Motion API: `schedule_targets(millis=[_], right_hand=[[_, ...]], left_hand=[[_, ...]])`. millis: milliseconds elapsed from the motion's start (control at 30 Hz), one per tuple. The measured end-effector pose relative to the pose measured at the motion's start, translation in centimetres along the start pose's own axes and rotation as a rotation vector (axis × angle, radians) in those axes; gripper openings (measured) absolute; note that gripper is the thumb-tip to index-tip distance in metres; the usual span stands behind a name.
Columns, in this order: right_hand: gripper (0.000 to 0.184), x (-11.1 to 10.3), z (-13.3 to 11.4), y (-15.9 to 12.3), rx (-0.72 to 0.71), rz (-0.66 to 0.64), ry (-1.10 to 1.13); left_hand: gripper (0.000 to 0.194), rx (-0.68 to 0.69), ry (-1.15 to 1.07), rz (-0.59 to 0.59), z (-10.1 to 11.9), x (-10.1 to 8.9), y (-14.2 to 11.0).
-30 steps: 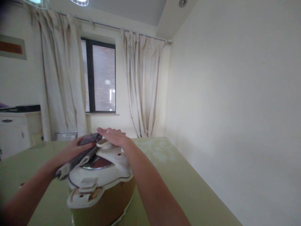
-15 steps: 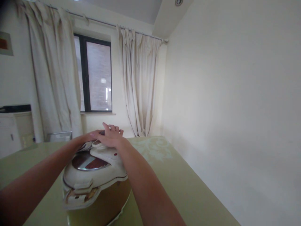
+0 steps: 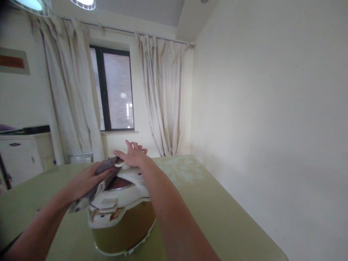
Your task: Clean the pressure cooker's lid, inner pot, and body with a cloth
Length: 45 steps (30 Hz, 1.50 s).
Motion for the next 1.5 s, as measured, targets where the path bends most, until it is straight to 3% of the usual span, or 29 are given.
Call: schedule_targets(millis=[100, 200, 300, 400, 500, 700, 900, 1033, 1200, 1300, 1400, 1500], right_hand=[[0.104, 0.1, 0.1, 0.2, -0.004, -0.021, 0.013], [0.107, 0.2, 0.2, 0.4, -0.002, -0.026, 0.002], [0.106, 0.2, 0.4, 0.5, -0.004, -0.021, 0.001], [0.091, 0.5, 0.7, 0.6, -0.037, -0.084, 0.074], [0.069, 0.5, 0.5, 0.6, -0.125, -0.148, 0.112], [0.062, -0.1, -1.2, 0.0, -0.400, -0.123, -0.033], [0.056, -0.2, -1.3, -0.3, -0.353, -0.091, -0.224], [0.059, -0.4, -1.4, -0.5, -0.360, -0.101, -0.239], [0.064, -0.7, -1.7, -1.0, -0.426, -0.111, -0.215], [0.059, -0.8, -1.8, -1.2, -0.400, -0.093, -0.240], [0.058, -0.7, -1.9, -1.1, -0.365, -0.091, -0.262], [0.060, -0.5, -1.8, -0.9, -0.358, -0.099, -0.283]], left_hand=[[0.061, 0.152, 0.094, 0.123, 2.7, -1.8, -5.3], [0.045, 0.417, 0.060, 0.130, 7.7, -1.7, -9.3], [0.044, 0.514, 0.006, 0.090, 12.3, -0.3, -10.8], [0.035, 0.527, -0.081, 0.053, 14.6, 0.9, -10.5], [0.035, 0.540, -0.152, 0.083, 14.0, 0.9, -9.9], [0.041, 0.392, -0.106, 0.371, 9.3, -0.1, -9.3], [0.036, 0.276, -0.087, 0.358, 8.6, 0.2, -8.2], [0.033, 0.222, 0.003, 0.410, 9.6, -0.2, -8.5], [0.040, 0.288, 0.132, 0.433, 12.0, 0.5, -11.1], [0.045, 0.429, 0.126, 0.453, 12.7, 1.0, -12.3], [0.045, 0.575, 0.079, 0.412, 12.1, 0.9, -12.2], [0.050, 0.619, 0.018, 0.336, 10.6, 0.2, -11.1]])
Point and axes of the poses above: each hand's wrist, its own y-axis towards the middle knuckle, its own x-axis out of the palm, z = x × y, the point moved 4 cm from there along y, towards the middle knuckle, and after that the axes turned 10 degrees about z, right-handed, at the moved point
